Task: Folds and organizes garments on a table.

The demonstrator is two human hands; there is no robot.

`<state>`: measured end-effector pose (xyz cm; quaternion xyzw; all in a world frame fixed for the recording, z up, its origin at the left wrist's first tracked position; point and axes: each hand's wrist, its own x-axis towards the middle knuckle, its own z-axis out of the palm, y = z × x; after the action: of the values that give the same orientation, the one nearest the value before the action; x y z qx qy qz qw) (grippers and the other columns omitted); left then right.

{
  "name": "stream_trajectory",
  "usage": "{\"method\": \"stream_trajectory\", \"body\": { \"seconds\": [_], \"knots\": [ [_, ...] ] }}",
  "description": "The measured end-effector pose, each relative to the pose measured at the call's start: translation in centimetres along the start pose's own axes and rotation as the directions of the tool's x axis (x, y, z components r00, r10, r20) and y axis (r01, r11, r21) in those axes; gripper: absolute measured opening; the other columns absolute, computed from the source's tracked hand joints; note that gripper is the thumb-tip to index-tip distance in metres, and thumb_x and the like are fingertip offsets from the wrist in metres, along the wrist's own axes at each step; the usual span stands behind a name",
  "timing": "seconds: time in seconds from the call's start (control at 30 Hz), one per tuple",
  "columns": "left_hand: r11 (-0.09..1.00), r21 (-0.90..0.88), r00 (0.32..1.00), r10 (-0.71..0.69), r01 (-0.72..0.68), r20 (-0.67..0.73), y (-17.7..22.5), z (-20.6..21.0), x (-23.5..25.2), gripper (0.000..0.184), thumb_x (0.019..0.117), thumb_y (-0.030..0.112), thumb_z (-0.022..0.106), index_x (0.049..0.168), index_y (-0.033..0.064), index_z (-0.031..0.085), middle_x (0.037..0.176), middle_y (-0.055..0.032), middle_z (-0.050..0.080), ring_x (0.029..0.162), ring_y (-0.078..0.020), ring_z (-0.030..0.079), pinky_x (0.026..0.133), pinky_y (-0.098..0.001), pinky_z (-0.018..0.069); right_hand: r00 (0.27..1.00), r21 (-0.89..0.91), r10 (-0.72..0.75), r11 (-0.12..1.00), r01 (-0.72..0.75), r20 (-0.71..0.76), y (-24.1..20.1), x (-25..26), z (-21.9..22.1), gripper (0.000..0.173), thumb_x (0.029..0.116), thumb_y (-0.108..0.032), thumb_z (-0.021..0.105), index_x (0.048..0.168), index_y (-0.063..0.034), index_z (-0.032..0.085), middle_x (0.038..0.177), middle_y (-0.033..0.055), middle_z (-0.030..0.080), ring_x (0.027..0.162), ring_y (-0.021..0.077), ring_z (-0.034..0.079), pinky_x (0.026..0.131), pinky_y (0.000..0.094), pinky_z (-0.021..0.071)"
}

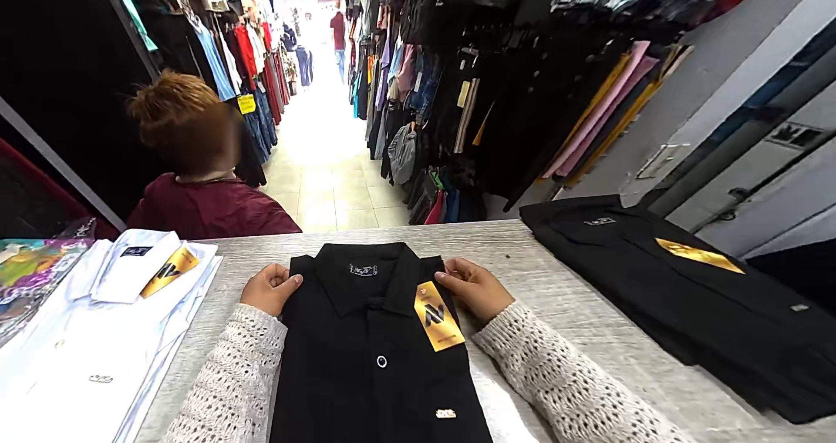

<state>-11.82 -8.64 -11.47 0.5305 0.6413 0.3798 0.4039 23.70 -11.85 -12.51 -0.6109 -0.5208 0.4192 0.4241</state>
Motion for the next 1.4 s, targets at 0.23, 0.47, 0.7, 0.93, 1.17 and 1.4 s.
{"method": "stream_trajectory", "body": {
  "seconds": [0.23, 0.47, 0.7, 0.93, 1.17, 1.4],
  "knots": [
    [0.994, -0.09, 0.998, -0.057, 0.06, 0.04, -0.3, 0.9, 0.1, 0.018, 0.1059, 0.014, 0.055, 0.113, -0.0022, 0.054, 0.08, -0.0123, 0.066, 0.068, -0.0166, 0.065, 0.067, -0.0358, 0.0551, 1.0, 0.061, 0.003, 0.998, -0.002, -0.013, 0.4, 0.0, -0.3, 0.012, 0.1015, -0.009, 0.062, 0.091, -0.0035, 0.061, 0.07, 0.006, 0.064, 0.058, 0.0108, 0.06, 0.056, 0.0269, 0.0505],
    [0.993, 0.083, 0.983, -0.102, 0.09, 0.153, 0.7, -1.4, -1.9, 0.019, 0.1001, 0.015, 0.066, 0.087, 0.0009, 0.064, 0.073, -0.0045, 0.064, 0.065, -0.0097, 0.058, 0.066, -0.0294, 0.0486, 1.0, 0.058, 0.006, 0.998, -0.006, 0.001, 1.0, 0.3, -0.3, 0.013, 0.1, -0.01, 0.064, 0.089, -0.0044, 0.06, 0.068, 0.0061, 0.063, 0.057, 0.0113, 0.059, 0.055, 0.0278, 0.0497],
    [0.963, 0.246, 0.989, -0.135, 0.115, 0.066, 0.5, -0.9, -1.6, 0.022, 0.104, 0.019, 0.06, 0.111, -0.0024, 0.06, 0.087, -0.0131, 0.066, 0.074, -0.0196, 0.063, 0.072, -0.0403, 0.0533, 0.999, 0.033, 0.016, 0.999, -0.017, 0.037, 0.9, 0.3, -0.6, 0.014, 0.1008, -0.008, 0.062, 0.088, -0.0057, 0.058, 0.067, 0.0017, 0.06, 0.056, 0.0073, 0.056, 0.054, 0.0236, 0.0465],
    [0.972, 0.173, 0.971, -0.186, 0.16, 0.147, 1.6, -1.9, -2.4, 0.014, 0.0932, 0.011, 0.075, 0.093, -0.0001, 0.066, 0.066, 0.0006, 0.062, 0.052, -0.0026, 0.055, 0.053, -0.0183, 0.0463, 0.999, 0.093, 0.033, 0.995, -0.036, 0.028, 0.5, 0.0, -0.5, 0.013, 0.101, -0.006, 0.061, 0.089, -0.0043, 0.058, 0.068, 0.003, 0.063, 0.058, 0.0073, 0.06, 0.056, 0.023, 0.0509],
    [0.957, -0.139, 0.954, -0.225, 0.255, 0.197, 2.5, -0.5, -2.9, 0.012, 0.1029, 0.0, 0.054, 0.103, 0.0036, 0.043, 0.067, -0.0054, 0.061, 0.052, -0.0094, 0.062, 0.052, -0.0226, 0.0527, 0.999, 0.051, 0.039, 0.998, -0.039, -0.006, 0.1, -0.2, -0.6, 0.013, 0.1005, -0.006, 0.062, 0.088, -0.0034, 0.057, 0.068, 0.0027, 0.061, 0.058, 0.0067, 0.059, 0.056, 0.0232, 0.0496],
    [0.916, 0.402, 0.999, -0.023, 0.009, 0.029, 2.6, -0.4, -3.7, 0.051, 0.0991, 0.027, 0.069, 0.133, -0.0076, 0.054, 0.124, -0.0235, 0.066, 0.11, -0.0319, 0.068, 0.099, -0.0476, 0.0506, 0.969, 0.225, 0.233, 0.951, -0.21, -0.078, -2.0, -2.2, -0.2, 0.021, 0.1079, -0.017, 0.052, 0.116, 0.0018, 0.057, 0.09, 0.0119, 0.069, 0.073, 0.0149, 0.071, 0.068, 0.0304, 0.0605]
  ]
}}
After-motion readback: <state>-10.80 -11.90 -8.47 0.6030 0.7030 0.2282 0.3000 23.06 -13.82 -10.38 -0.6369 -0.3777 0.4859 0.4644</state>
